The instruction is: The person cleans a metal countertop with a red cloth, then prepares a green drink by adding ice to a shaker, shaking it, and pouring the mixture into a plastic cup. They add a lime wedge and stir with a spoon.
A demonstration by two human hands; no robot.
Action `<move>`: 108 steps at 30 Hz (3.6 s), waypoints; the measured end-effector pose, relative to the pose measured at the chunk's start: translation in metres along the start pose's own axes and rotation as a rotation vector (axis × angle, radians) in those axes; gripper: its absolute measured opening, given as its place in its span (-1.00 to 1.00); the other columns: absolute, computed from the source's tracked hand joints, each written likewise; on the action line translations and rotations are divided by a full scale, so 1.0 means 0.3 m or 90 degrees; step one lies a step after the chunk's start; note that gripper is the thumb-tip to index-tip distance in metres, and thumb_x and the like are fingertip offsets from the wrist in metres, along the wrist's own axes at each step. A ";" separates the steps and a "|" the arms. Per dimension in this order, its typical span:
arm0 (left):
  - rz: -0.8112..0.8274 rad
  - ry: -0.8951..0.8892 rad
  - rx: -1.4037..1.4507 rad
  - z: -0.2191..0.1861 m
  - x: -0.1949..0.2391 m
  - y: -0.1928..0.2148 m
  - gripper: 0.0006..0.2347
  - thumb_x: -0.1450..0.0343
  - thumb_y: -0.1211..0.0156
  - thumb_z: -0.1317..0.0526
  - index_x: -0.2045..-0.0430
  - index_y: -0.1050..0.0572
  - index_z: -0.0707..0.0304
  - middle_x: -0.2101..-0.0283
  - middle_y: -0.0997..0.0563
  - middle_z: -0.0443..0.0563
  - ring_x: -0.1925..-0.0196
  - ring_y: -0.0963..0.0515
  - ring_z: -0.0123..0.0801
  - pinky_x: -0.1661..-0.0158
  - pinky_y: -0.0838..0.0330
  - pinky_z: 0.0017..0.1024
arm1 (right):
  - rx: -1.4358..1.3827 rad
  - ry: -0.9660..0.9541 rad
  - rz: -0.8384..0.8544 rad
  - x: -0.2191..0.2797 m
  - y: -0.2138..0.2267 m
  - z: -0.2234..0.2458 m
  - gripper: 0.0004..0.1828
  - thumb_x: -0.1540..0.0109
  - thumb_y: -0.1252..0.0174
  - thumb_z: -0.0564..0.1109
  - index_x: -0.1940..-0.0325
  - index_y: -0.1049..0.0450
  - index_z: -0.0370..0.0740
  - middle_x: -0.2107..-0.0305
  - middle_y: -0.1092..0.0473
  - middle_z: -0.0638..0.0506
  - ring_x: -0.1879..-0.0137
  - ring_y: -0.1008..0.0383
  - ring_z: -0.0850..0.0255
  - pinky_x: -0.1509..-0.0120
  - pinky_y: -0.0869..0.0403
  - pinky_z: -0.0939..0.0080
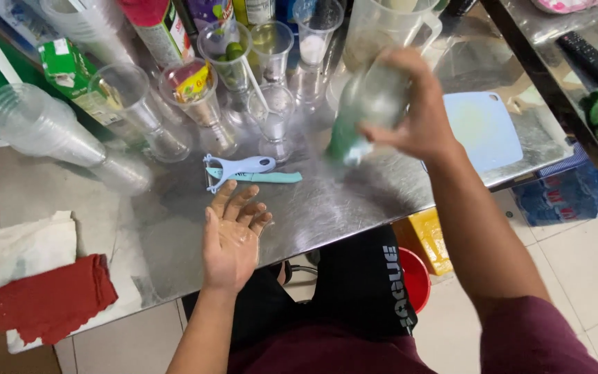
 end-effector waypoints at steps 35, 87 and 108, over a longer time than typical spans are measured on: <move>-0.023 0.003 0.011 0.012 0.004 0.024 -0.60 -0.52 -0.04 -0.07 -0.17 -0.42 0.11 -0.02 -0.55 0.13 0.06 -0.53 -0.23 -0.01 -0.45 -0.18 | -0.020 0.030 0.055 -0.036 -0.051 0.004 -0.21 -0.21 -0.44 0.05 -0.37 -0.19 -0.22 -0.17 -0.27 -0.24 -0.30 -0.29 -0.11 -0.43 -0.34 -0.11; -0.243 -0.534 -0.532 -0.223 0.018 -0.168 -0.45 -0.42 -0.13 -0.30 -0.05 -0.43 0.15 -0.11 -0.52 0.10 -0.30 -0.46 -0.21 -0.40 -0.23 -0.18 | -0.460 -0.555 -0.619 0.306 -0.404 0.396 -0.26 -0.32 -0.03 -0.14 -0.52 0.02 0.37 -0.39 0.15 -0.13 -0.32 -0.29 -0.22 -0.30 -0.56 -0.23; -0.511 -0.285 -0.408 -0.187 0.049 0.037 -0.34 -0.33 -0.22 -0.19 -0.24 -0.09 0.03 -0.21 -0.24 0.14 -0.20 -0.40 -0.01 -0.19 -0.28 -0.11 | -0.458 -0.472 -0.613 0.325 -0.421 0.411 -0.14 -0.39 -0.31 0.00 -0.60 0.09 0.32 -0.54 0.50 -0.07 -0.64 0.79 0.05 -0.62 0.36 -0.45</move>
Point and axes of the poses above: each hand's wrist, its own x-axis away from the middle knuckle, its own y-axis out of the back of the hand, z = x × y, the point moved 8 cm from there along -x, towards the middle knuckle
